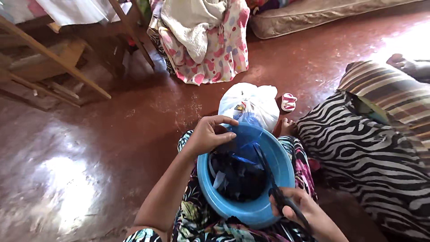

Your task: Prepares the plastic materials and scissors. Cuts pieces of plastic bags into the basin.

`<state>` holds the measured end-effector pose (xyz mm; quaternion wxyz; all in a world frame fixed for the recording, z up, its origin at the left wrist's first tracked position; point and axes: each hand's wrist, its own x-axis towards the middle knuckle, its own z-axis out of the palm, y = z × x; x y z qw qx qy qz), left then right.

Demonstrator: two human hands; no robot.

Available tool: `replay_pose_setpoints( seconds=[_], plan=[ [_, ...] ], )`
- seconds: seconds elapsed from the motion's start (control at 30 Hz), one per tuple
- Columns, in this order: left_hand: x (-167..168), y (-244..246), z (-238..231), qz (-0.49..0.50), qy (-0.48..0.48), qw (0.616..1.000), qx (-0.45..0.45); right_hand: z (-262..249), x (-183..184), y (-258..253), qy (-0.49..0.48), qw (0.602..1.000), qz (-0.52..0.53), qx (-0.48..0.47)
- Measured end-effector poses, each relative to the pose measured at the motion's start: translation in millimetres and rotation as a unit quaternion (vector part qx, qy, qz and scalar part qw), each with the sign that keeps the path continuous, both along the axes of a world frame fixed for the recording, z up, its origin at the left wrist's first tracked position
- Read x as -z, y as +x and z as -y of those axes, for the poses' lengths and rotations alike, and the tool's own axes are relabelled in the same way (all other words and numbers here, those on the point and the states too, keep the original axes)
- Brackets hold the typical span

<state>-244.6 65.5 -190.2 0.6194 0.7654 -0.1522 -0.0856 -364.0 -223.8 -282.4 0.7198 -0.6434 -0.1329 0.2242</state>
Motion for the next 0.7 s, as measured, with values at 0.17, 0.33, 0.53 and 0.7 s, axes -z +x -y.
replay_pose_setpoints(
  seconds=[0.17, 0.33, 0.53, 0.7],
  plan=[
    [0.3, -8.6, 5.5, 0.009, 0.002, 1.000, 0.008, -1.2, -3.5, -1.7, -0.027, 0.999, -0.016, -0.006],
    [6.7, -17.1, 12.2, 0.018, 0.006, 0.999, 0.039, -5.6, -7.2, -2.8, -0.051, 0.998, -0.026, -0.006],
    [10.1, -18.8, 12.8, 0.027, 0.024, 0.997, 0.064, -9.8, -10.4, -3.7, -0.052, 0.998, -0.040, 0.025],
    [12.8, -22.1, 14.0, -0.005, 0.004, 0.999, 0.034, -13.9, -10.1, -4.3, -0.053, 0.995, -0.054, 0.064]
  ],
)
